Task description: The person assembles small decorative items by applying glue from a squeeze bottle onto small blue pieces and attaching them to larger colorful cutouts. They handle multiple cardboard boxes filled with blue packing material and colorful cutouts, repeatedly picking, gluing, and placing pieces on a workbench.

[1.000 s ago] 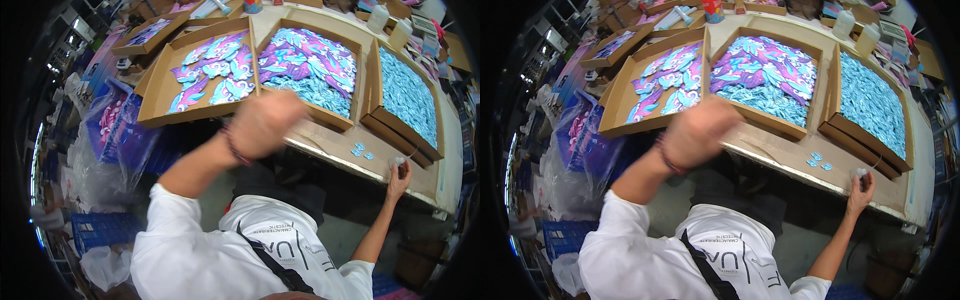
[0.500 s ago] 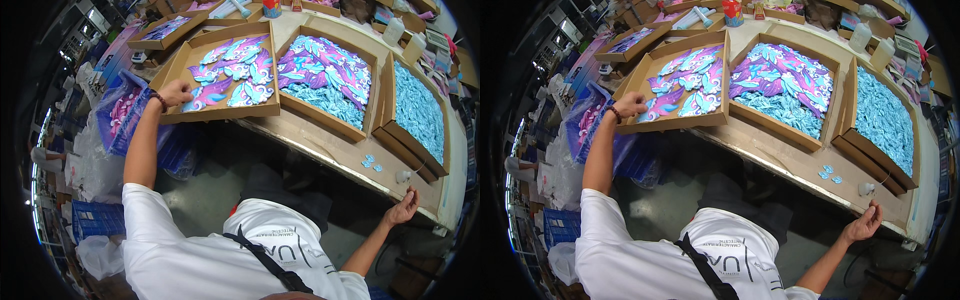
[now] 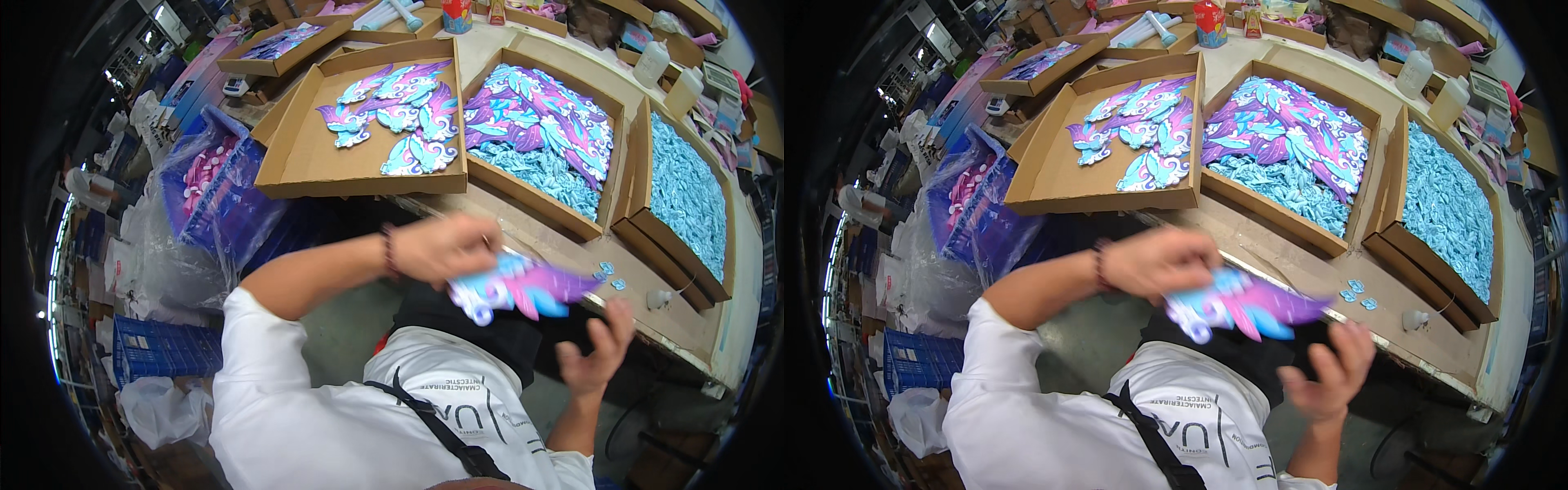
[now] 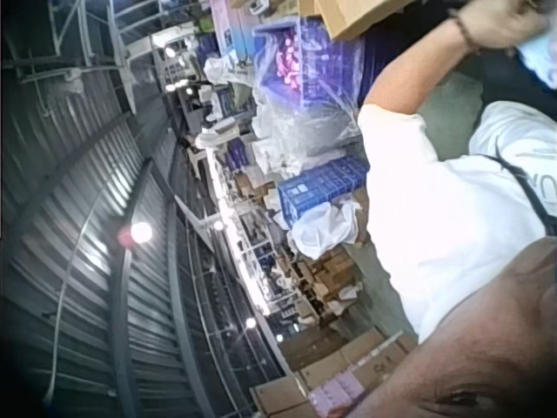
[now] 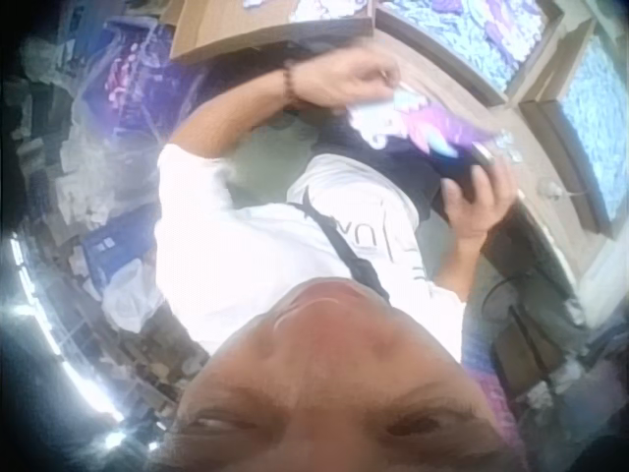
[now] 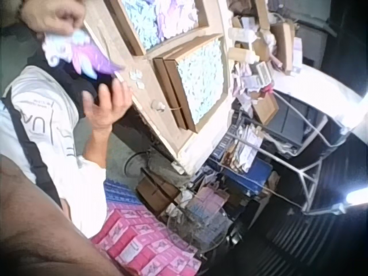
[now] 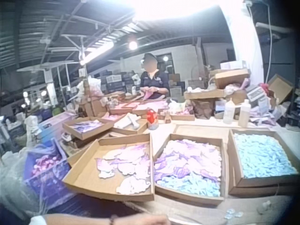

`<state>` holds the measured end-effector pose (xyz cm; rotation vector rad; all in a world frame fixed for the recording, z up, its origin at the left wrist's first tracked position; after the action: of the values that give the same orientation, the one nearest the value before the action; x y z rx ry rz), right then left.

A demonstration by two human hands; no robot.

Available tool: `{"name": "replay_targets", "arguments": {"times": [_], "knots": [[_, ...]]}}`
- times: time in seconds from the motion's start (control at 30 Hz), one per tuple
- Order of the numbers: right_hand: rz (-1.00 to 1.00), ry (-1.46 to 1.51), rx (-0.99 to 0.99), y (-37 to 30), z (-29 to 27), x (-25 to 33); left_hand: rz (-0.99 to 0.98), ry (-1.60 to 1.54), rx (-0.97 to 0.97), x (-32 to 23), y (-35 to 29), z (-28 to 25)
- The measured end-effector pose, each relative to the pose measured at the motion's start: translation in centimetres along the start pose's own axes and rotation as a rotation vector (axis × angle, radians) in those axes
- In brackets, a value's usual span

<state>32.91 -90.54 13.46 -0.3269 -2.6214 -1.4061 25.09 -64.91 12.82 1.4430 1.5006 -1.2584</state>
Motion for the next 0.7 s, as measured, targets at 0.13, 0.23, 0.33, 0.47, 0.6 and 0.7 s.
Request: {"name": "replay_targets", "arguments": {"times": [0.13,0.23,0.33,0.47,0.6,0.7], "knots": [[0.001,0.016,0.424,0.2,4.2,3.3,-0.211,-0.407,0.211,2.5,3.4,7.7],[0.099,0.033,0.452,-1.4,4.9,2.5,-0.216,-0.596,0.184,3.9,4.7,9.1],[0.287,0.216,0.357,-3.3,4.6,0.7,-0.241,-0.76,0.213,4.8,4.7,9.7],[0.877,0.678,0.391,-6.8,6.4,-1.2,-0.055,-0.463,0.193,4.3,4.3,8.9],[1.157,1.009,0.442,-8.2,7.8,-1.2,0.203,-0.044,-0.052,3.0,4.1,7.4],[1.08,1.062,0.401,-7.3,7.8,-1.9,0.197,0.095,-0.047,3.3,4.7,6.8]]}}
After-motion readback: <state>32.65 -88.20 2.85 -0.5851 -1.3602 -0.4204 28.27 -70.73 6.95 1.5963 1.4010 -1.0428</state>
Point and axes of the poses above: each hand's wrist, its own y-axis towards the middle knuckle, its own z-axis out of the palm, x = y × z, the point moved 6 cm from there along y, towards the middle knuckle, and after that the axes turned 1 degree about z, right-handed, at the moved point
